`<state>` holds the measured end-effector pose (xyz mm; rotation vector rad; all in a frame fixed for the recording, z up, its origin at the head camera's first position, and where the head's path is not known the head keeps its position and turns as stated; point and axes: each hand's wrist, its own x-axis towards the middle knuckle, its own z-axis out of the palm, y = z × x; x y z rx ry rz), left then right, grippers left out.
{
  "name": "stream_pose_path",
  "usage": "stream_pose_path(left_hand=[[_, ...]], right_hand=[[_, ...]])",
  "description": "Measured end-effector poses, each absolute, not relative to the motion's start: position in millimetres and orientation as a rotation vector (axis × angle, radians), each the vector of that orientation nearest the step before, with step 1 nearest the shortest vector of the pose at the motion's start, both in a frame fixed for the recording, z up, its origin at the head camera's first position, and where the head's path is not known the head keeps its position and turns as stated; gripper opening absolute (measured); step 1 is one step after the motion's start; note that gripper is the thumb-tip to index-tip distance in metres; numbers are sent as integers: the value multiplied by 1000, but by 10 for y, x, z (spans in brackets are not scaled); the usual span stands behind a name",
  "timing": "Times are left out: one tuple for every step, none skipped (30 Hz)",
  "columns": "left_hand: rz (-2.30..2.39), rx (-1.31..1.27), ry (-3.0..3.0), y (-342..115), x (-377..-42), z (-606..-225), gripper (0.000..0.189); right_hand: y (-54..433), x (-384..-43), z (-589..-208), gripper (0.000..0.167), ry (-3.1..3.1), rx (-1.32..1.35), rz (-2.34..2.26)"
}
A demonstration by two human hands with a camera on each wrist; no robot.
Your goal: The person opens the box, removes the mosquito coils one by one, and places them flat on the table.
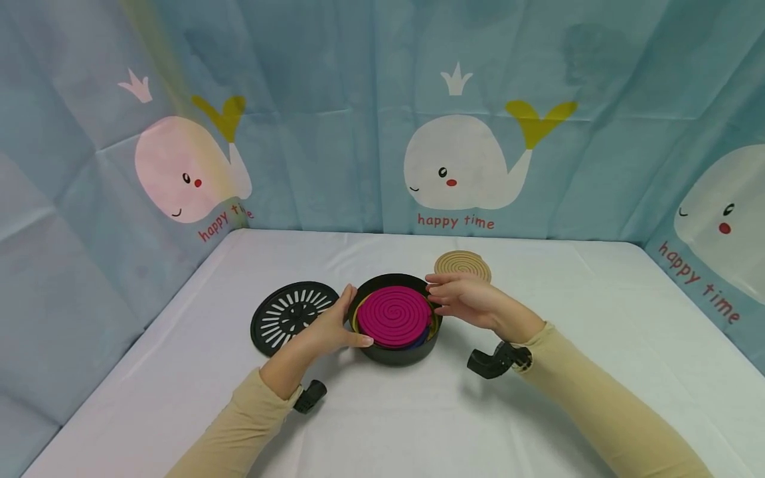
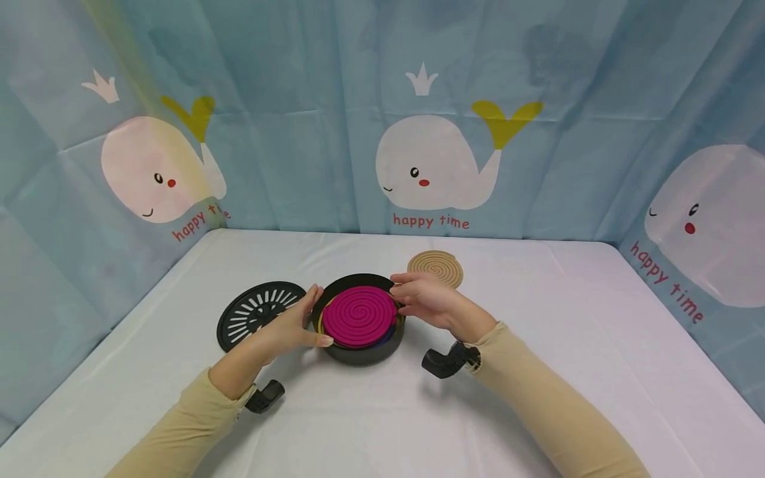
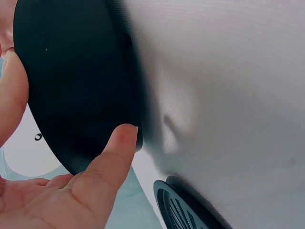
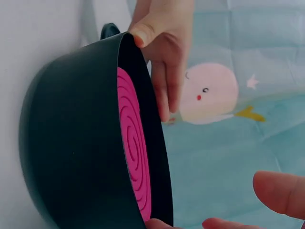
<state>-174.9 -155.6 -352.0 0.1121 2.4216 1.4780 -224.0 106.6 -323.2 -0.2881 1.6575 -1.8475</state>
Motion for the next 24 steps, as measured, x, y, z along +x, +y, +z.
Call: stream_pose_path(left_hand=[[1481, 107, 2420, -1556, -1752, -3523, 111], [1483, 105, 2419, -1556, -1754, -3526, 111], [1482, 106, 2419, -1557, -1757, -3531, 111], [1482, 105, 2419, -1556, -1757, -3532, 111], [1482, 102, 2421, -1553, -1756, -3528, 111], [1484, 97, 2420, -1552, -1754, -3526, 110], [1485, 93, 2420, -1552, -1754, -3528, 110], [1484, 92, 2421, -1552, -1753, -3529, 110], [1484, 92, 2422, -1553, -1750, -3526, 110], [1484, 92, 2421, -1550, -1748, -3523, 110], [1485, 98, 2421, -1548, -1745, -3518, 110], [1485, 99, 2420, -1548, -1741, -3516, 110], [1485, 103, 2420, -1548, -1737, -3512, 110], [1485, 106, 2420, -1548, -1730, -3506, 110], [1485, 107, 2419, -1548, -1724, -3500, 110], [1485, 107, 2420, -1548, -1721, -3498, 110], [1485, 106, 2421, -1548, -1719, -3496, 110], [1485, 103, 2421, -1550, -1720, -3498, 110], [1486, 104, 2421, -1551, -1719, -3499, 110], [1486, 104, 2422, -1550, -1721, -3500, 110], [1489, 104, 2420, -1550, -1722, -3501, 109], [1493, 107, 2419, -1550, -1722, -3501, 110], [1499, 110, 2417, -1549, -1721, -3501, 110], [1503, 118, 2418, -1549, -1720, -3501, 109]], right_hand=[[1050, -2243, -3234, 62, 1662, -288, -1841], [1034, -2240, -3232, 62, 1672, -295, -1834], [1017, -2239, -3235, 62, 1681, -296, -1827], [1002, -2237, -3241, 61, 1692, -299, -1821], [988, -2233, -3245, 61, 1708, -302, -1813], [976, -2230, -3251, 60, 1726, -303, -1805], [964, -2229, -3257, 59, 1743, -303, -1798], [953, -2226, -3262, 58, 1761, -305, -1791], [944, -2227, -3270, 57, 1775, -299, -1787], [941, -2225, -3272, 57, 1790, -295, -1785], [939, -2224, -3275, 56, 1800, -291, -1782], [938, -2224, -3279, 55, 1809, -284, -1782], [937, -2223, -3281, 54, 1816, -278, -1783], [936, -2222, -3283, 53, 1820, -272, -1785], [937, -2219, -3285, 53, 1823, -273, -1786], [937, -2218, -3285, 53, 1820, -270, -1788], [938, -2216, -3285, 53, 1816, -267, -1792], [939, -2215, -3285, 54, 1810, -265, -1796], [941, -2214, -3283, 54, 1808, -270, -1798], [943, -2212, -3279, 54, 1805, -274, -1800], [944, -2211, -3276, 54, 1801, -274, -1803], [942, -2212, -3273, 53, 1796, -269, -1807], [942, -2214, -3272, 53, 1795, -269, -1808], [943, -2214, -3270, 53, 1795, -275, -1808]])
